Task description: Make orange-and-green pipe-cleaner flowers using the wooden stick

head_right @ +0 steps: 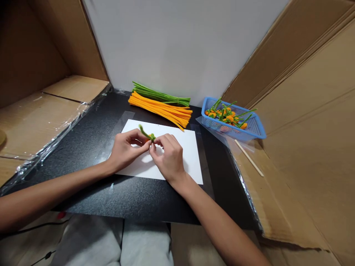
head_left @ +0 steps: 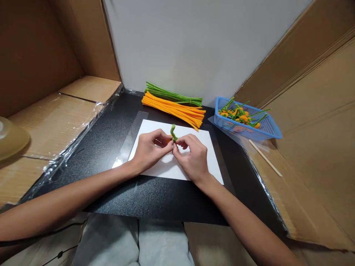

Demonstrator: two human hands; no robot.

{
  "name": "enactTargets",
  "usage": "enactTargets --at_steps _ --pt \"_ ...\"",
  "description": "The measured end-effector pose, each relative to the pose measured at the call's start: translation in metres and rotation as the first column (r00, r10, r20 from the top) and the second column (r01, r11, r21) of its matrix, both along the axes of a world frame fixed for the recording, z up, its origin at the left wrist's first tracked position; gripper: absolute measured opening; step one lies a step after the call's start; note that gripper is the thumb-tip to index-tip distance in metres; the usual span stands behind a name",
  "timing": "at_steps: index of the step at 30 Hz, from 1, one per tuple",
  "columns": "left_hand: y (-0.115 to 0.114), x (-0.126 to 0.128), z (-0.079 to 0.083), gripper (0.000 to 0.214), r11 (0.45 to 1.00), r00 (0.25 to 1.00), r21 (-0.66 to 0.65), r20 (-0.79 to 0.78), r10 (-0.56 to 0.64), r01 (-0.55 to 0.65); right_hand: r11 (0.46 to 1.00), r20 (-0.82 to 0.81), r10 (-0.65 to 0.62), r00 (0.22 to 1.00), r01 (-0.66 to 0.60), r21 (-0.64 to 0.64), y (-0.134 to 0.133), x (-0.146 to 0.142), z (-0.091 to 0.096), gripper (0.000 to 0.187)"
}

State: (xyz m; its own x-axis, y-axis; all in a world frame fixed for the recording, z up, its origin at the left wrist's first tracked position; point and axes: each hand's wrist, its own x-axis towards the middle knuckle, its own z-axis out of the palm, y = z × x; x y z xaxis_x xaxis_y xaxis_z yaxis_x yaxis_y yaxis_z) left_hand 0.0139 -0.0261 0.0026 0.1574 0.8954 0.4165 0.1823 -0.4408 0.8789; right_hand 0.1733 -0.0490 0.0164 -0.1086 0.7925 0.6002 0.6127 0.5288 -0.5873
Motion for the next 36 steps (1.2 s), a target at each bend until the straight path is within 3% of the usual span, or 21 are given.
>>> enactTargets --at_steps 2,4,6,8,12,16,20,29,36 --pt "0.001 0.0 0.001 0.011 1.0 1.0 0.006 0.0 -0.001 0.001 0.986 -0.196 0.029 0.98 -0.06 -0.155 0.002 0.0 -0.001 0.006" --pt "0.002 0.0 0.002 0.01 1.0 1.0 0.025 -0.006 0.005 -0.005 0.94 -0.444 0.045 0.895 -0.188 -0.285 0.005 0.001 -0.002 0.012" --pt "0.002 0.0 0.002 0.01 0.999 1.0 0.041 -0.013 0.003 -0.003 0.889 -0.612 0.047 0.789 -0.313 -0.335 0.007 0.001 -0.003 0.024" --pt "0.001 0.0 0.002 0.011 0.998 1.0 0.055 -0.027 -0.012 0.013 0.86 -0.673 0.059 0.737 -0.38 -0.341 0.008 0.001 -0.003 0.028" --pt "0.001 -0.001 0.003 0.011 0.992 0.993 0.112 -0.11 -0.045 0.057 0.869 -0.705 0.025 0.708 -0.364 -0.335 0.008 -0.001 -0.003 0.02" --pt "0.003 -0.003 0.0 0.008 0.968 0.963 0.253 -0.261 0.07 -0.002 0.882 -0.702 -0.046 0.711 -0.301 -0.363 0.009 0.0 -0.006 0.021" --pt "0.006 -0.005 -0.001 0.01 0.928 0.924 0.373 -0.35 0.154 -0.013 0.889 -0.663 -0.04 0.747 -0.276 -0.365 0.011 0.0 -0.009 0.023" --pt "0.009 -0.007 0.001 0.009 0.721 0.822 0.692 -0.426 0.378 0.027 0.919 -0.621 -0.034 0.783 -0.22 -0.328 0.009 -0.001 -0.008 0.019" --pt "0.01 -0.01 0.005 0.007 0.597 0.775 0.787 -0.472 0.42 0.156 0.929 -0.622 0.016 0.783 -0.242 -0.28 0.006 -0.002 -0.009 0.015"
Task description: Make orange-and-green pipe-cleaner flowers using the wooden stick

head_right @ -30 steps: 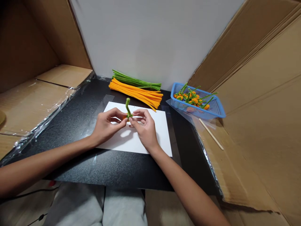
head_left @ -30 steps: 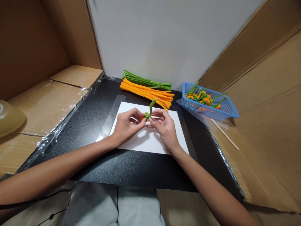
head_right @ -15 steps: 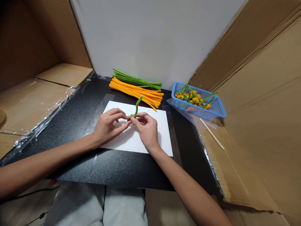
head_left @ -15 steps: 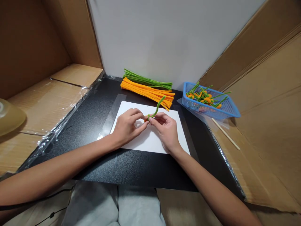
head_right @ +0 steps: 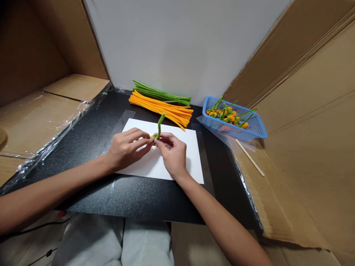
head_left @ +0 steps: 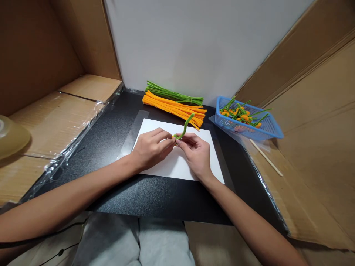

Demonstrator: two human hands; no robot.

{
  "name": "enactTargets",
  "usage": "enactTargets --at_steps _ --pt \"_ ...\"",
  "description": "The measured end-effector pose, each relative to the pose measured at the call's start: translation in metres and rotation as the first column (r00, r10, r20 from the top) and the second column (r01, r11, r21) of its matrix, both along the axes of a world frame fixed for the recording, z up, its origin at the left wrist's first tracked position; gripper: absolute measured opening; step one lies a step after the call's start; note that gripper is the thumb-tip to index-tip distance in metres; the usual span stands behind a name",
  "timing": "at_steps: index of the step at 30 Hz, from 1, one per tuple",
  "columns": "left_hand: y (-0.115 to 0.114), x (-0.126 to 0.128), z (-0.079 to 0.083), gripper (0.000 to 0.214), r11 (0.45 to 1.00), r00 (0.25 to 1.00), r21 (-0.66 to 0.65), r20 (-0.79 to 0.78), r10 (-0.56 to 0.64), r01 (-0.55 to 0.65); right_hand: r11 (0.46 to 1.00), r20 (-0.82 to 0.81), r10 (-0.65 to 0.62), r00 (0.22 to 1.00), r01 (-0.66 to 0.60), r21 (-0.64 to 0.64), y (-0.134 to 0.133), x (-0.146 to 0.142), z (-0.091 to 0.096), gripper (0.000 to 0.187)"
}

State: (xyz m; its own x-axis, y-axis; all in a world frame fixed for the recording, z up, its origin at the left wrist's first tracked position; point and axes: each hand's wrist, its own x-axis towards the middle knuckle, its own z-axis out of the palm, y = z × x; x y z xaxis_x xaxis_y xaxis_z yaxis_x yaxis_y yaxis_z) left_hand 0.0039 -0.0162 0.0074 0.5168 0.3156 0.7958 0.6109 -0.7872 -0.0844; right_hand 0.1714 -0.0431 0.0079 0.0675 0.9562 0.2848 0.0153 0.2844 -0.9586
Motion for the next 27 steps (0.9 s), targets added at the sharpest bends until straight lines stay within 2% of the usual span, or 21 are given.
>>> enactTargets --at_steps 4,6,8,11,14,17,22,24,27 --pt "0.002 -0.004 0.004 0.015 0.995 0.989 0.098 -0.149 0.012 0.003 1.0 0.025 -0.007 1.0 0.007 0.009 -0.002 -0.001 0.001 0.014" --pt "0.003 -0.006 0.005 0.018 0.997 0.982 0.078 -0.189 0.008 0.007 1.0 0.052 -0.015 0.999 0.013 0.026 -0.003 -0.002 0.002 0.013" --pt "0.004 -0.008 0.005 0.018 1.0 0.988 0.004 -0.151 -0.02 0.021 0.999 0.077 -0.019 0.997 0.015 0.051 -0.003 -0.002 0.003 0.012" --pt "0.004 -0.009 0.005 0.012 0.991 0.997 -0.108 -0.013 -0.076 0.074 0.997 0.1 -0.025 0.995 0.019 0.068 -0.003 -0.001 0.005 0.011" --pt "0.004 -0.01 0.006 0.009 0.982 0.993 -0.16 0.069 -0.095 0.105 0.998 0.098 -0.023 0.995 0.017 0.064 -0.004 0.001 0.006 0.013" --pt "0.003 -0.009 0.007 0.008 0.984 0.994 -0.151 0.08 -0.08 0.091 0.998 0.074 -0.008 0.997 0.004 0.059 -0.005 0.001 0.008 0.012" --pt "0.002 -0.01 0.008 0.008 0.998 0.998 0.0 -0.006 -0.058 0.058 0.998 0.048 0.0 0.999 -0.002 0.058 -0.005 -0.001 0.008 0.014" --pt "0.003 -0.011 0.009 0.009 0.997 0.997 -0.016 -0.008 -0.077 0.077 0.998 0.056 -0.004 0.998 0.0 0.064 -0.005 -0.001 0.007 0.014" --pt "0.003 -0.012 0.01 0.011 0.987 0.994 -0.12 0.014 -0.106 0.107 0.996 0.074 -0.017 0.997 0.01 0.092 -0.006 -0.002 0.006 0.013"
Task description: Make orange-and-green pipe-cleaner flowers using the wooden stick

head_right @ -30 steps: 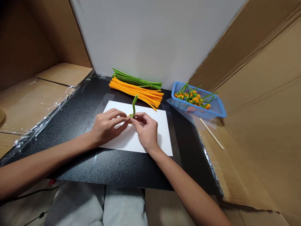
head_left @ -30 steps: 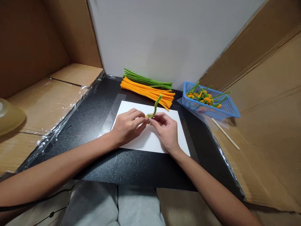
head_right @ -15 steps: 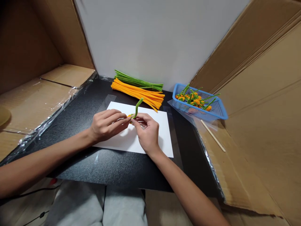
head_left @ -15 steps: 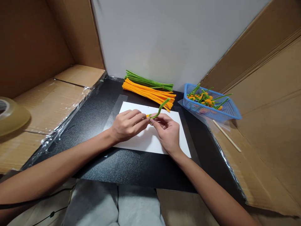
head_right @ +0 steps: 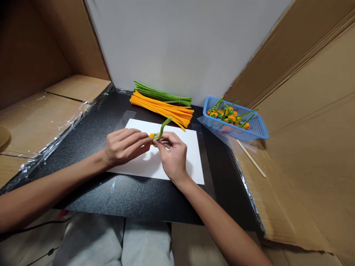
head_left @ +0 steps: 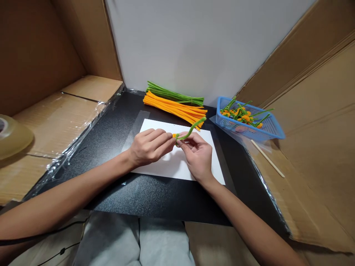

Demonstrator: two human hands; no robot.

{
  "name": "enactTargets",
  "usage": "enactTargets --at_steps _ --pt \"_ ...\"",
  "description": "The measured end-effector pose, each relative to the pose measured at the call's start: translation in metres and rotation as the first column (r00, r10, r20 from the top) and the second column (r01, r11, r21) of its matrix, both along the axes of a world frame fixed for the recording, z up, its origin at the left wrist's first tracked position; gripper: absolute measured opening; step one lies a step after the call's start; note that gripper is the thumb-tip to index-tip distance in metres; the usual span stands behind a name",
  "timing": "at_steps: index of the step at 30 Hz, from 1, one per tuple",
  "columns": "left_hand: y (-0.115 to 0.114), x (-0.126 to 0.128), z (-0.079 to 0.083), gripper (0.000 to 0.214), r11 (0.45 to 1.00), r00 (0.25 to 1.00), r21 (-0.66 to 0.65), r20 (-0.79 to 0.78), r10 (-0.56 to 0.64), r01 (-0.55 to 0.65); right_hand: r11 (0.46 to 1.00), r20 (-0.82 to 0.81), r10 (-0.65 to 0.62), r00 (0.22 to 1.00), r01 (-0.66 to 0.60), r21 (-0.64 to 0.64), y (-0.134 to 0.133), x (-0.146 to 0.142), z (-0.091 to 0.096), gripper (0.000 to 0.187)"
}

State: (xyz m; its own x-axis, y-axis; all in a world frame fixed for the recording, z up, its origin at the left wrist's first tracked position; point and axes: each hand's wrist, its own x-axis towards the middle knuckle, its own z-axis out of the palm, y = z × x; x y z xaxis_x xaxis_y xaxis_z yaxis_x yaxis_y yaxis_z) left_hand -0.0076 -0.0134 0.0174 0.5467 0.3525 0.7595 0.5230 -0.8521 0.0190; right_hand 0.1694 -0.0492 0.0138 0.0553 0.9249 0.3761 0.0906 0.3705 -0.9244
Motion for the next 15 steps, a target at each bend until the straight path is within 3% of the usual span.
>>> enactTargets --at_steps 5,10,15 --pt "0.0002 0.0004 0.0005 0.011 0.998 1.0 0.065 -0.008 0.008 -0.007 0.998 0.021 -0.008 1.0 0.007 0.065 -0.0023 -0.0006 -0.0015 0.008" --pt "0.0012 -0.0012 0.0008 0.011 0.999 0.999 -0.04 0.027 -0.025 0.026 0.997 0.068 -0.013 0.998 0.008 0.072 -0.0034 0.0004 0.001 0.009" --pt "0.0013 -0.0033 0.0016 0.009 0.999 0.999 -0.006 0.03 -0.036 0.036 0.995 0.082 0.002 0.997 -0.009 0.096 -0.0025 0.0008 0.0015 0.006"
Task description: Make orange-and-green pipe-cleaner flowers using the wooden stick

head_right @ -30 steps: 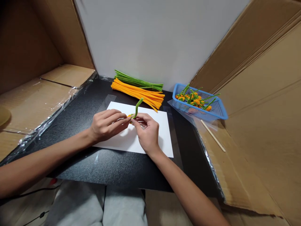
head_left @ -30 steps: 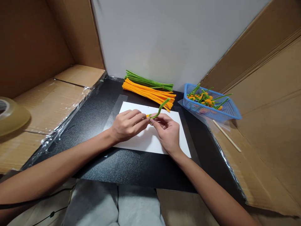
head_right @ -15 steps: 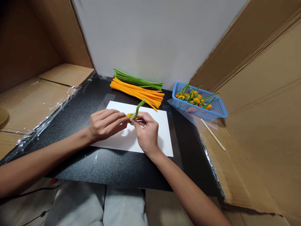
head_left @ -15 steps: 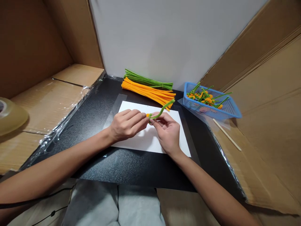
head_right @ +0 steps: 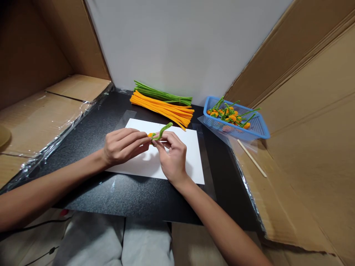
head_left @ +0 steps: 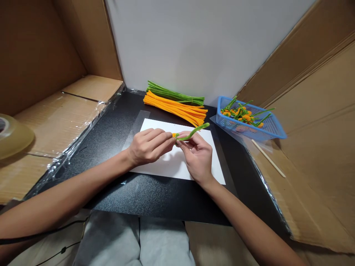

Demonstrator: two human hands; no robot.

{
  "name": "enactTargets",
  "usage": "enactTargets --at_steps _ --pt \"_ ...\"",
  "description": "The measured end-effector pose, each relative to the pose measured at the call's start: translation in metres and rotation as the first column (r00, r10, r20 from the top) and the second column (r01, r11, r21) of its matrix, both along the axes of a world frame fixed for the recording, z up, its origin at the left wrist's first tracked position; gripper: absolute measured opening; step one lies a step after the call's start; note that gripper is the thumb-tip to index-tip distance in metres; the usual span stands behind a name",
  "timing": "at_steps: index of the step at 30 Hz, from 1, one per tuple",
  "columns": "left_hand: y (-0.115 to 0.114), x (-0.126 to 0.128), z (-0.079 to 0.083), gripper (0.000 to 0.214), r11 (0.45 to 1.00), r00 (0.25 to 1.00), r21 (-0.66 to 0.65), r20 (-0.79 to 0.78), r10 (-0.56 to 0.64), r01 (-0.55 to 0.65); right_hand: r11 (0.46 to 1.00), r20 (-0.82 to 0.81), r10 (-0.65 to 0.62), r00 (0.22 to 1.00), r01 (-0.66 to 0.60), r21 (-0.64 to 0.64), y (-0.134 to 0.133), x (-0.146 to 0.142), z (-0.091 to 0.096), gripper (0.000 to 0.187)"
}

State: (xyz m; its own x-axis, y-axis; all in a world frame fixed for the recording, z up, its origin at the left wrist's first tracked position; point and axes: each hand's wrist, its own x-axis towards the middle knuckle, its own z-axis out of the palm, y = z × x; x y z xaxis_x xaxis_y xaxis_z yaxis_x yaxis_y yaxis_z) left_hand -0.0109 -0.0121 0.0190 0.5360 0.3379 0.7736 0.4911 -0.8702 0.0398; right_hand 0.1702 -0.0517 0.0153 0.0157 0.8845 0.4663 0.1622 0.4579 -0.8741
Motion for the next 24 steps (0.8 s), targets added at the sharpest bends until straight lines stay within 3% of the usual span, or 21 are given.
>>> enactTargets --at_steps 5,8,10,12,14,17,21,23,24 --pt "-0.003 0.003 0.001 0.011 0.996 0.998 -0.065 -0.028 0.056 -0.058 0.997 0.076 -0.033 0.997 0.028 0.065 -0.002 -0.001 0.0 0.003" --pt "-0.009 0.011 0.001 0.008 0.993 0.992 -0.05 0.06 0.11 -0.107 0.988 0.163 -0.084 0.983 0.061 0.143 -0.005 -0.001 0.003 0.007" --pt "-0.015 0.017 0.001 0.006 0.986 0.976 -0.128 0.178 0.129 -0.107 0.975 0.224 -0.123 0.967 0.075 0.211 -0.005 0.0 0.004 0.01" --pt "-0.02 0.023 0.003 0.004 0.951 0.943 -0.302 0.293 0.155 -0.063 0.956 0.282 -0.167 0.945 0.084 0.282 -0.006 0.001 0.005 0.012" --pt "-0.024 0.027 0.006 0.003 0.852 0.902 -0.523 0.383 0.201 0.032 0.929 0.333 -0.218 0.917 0.091 0.358 -0.005 0.003 0.006 0.014" --pt "-0.024 0.029 0.011 0.004 0.583 0.832 -0.767 0.489 0.26 0.269 0.889 0.396 -0.268 0.878 0.067 0.453 -0.005 0.007 0.005 0.018" --pt "-0.02 0.027 0.013 0.021 0.177 0.792 -0.852 0.523 0.316 0.493 0.873 0.477 -0.266 0.838 0.0 0.488 -0.005 0.012 0.001 0.024" --pt "-0.019 0.026 0.013 0.025 0.06 0.794 -0.848 0.516 0.322 0.527 0.881 0.509 -0.242 0.826 -0.032 0.471 -0.005 0.014 0.0 0.026" --pt "-0.019 0.025 0.013 0.025 0.038 0.796 -0.846 0.514 0.32 0.531 0.888 0.514 -0.227 0.828 -0.042 0.459 -0.004 0.015 0.0 0.026"
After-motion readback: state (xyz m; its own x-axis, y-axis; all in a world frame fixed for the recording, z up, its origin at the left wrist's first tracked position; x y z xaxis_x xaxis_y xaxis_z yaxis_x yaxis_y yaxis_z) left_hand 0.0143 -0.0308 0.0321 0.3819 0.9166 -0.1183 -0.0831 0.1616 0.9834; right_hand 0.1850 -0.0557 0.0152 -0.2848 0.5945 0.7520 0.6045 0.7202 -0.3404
